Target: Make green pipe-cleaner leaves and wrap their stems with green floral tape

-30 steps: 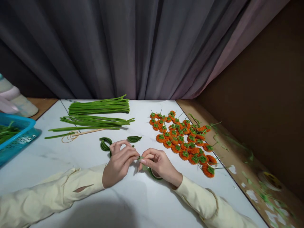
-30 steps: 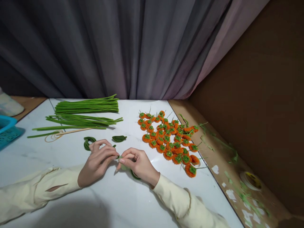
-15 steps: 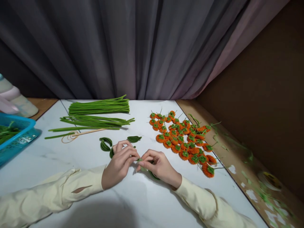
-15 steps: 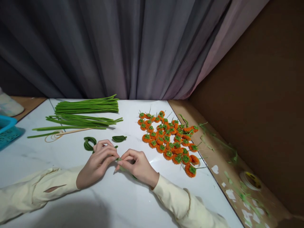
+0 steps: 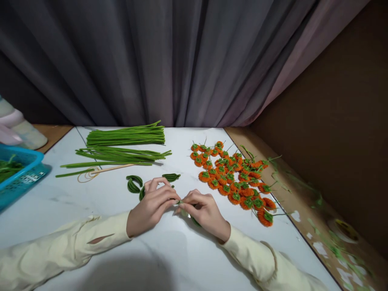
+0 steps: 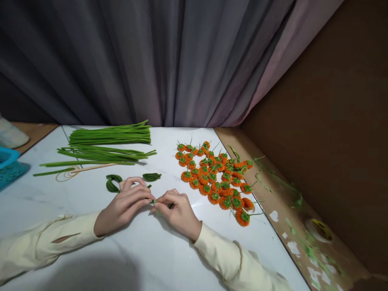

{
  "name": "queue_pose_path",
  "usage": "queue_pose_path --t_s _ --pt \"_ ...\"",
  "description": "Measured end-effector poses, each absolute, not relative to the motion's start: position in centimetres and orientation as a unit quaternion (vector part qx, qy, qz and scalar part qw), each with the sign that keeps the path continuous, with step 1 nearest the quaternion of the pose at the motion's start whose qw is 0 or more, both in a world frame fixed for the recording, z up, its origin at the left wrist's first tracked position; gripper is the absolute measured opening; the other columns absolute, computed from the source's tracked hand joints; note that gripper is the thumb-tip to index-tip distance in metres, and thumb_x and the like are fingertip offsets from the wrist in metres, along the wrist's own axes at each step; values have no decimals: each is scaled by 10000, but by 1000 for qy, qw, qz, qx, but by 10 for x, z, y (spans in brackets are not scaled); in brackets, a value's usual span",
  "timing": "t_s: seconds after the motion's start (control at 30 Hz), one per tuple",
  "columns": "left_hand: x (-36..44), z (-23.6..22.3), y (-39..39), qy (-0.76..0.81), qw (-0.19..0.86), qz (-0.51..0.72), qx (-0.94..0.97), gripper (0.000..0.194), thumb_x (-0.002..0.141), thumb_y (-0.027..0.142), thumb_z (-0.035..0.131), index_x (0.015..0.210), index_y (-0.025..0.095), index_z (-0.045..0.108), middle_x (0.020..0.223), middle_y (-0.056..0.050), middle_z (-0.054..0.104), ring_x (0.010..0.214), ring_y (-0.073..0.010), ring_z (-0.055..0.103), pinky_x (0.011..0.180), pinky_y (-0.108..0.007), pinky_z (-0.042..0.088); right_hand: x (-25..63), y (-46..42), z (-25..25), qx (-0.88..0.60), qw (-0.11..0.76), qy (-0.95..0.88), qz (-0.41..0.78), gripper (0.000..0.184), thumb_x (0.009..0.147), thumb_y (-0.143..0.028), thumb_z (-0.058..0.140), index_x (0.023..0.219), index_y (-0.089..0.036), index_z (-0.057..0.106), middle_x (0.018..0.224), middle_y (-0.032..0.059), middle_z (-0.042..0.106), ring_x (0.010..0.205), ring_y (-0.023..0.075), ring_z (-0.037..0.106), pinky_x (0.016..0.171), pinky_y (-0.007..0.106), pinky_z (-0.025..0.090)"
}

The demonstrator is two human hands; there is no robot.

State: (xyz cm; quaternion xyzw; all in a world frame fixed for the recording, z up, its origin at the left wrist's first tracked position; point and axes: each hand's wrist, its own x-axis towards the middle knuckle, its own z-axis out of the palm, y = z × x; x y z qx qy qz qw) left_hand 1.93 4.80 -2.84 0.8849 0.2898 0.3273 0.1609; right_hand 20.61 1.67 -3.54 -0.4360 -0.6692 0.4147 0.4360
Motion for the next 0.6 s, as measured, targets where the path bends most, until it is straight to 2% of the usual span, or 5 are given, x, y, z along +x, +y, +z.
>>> queue_pose_path --t_s 0.13,0.27,0.33,0.43,0.6 --pt "12 -26 64 170 -16 329 929 180 935 247 456 1040 237 601 982 -36 677 1029 -219 484 858 -373 265 209 20 -36 -405 438 -566 569 244 749 -365 681 640 -160 607 663 43 689 606 155 640 595 257 489" --pt "6 -28 75 53 -154 353 921 171 906 162 499 975 242 633 967 20 710 995 -127 547 950 -316 226 209 20 -35 -386 439 -526 617 258 706 -361 720 630 -151 591 646 45 691 622 168 658 623 273 514" --pt "6 -29 75 40 -150 361 920 229 926 126 427 978 219 630 930 14 719 967 -109 573 957 -302 220 209 20 -34 -391 434 -522 621 260 699 -358 726 633 -147 588 648 47 694 609 160 655 611 264 512" --pt "7 -28 70 67 -87 344 932 293 944 87 324 1004 167 599 880 -23 721 934 -130 598 900 -325 243 208 19 -35 -400 414 -521 631 264 703 -369 720 661 -150 580 648 46 698 606 153 653 615 261 508" --pt "11 -14 63 108 7 278 955 174 925 106 393 969 143 557 790 -34 691 880 -174 599 801 -351 242 208 17 -39 -407 402 -551 608 269 737 -399 689 694 -160 573 647 42 694 606 151 643 609 261 496"
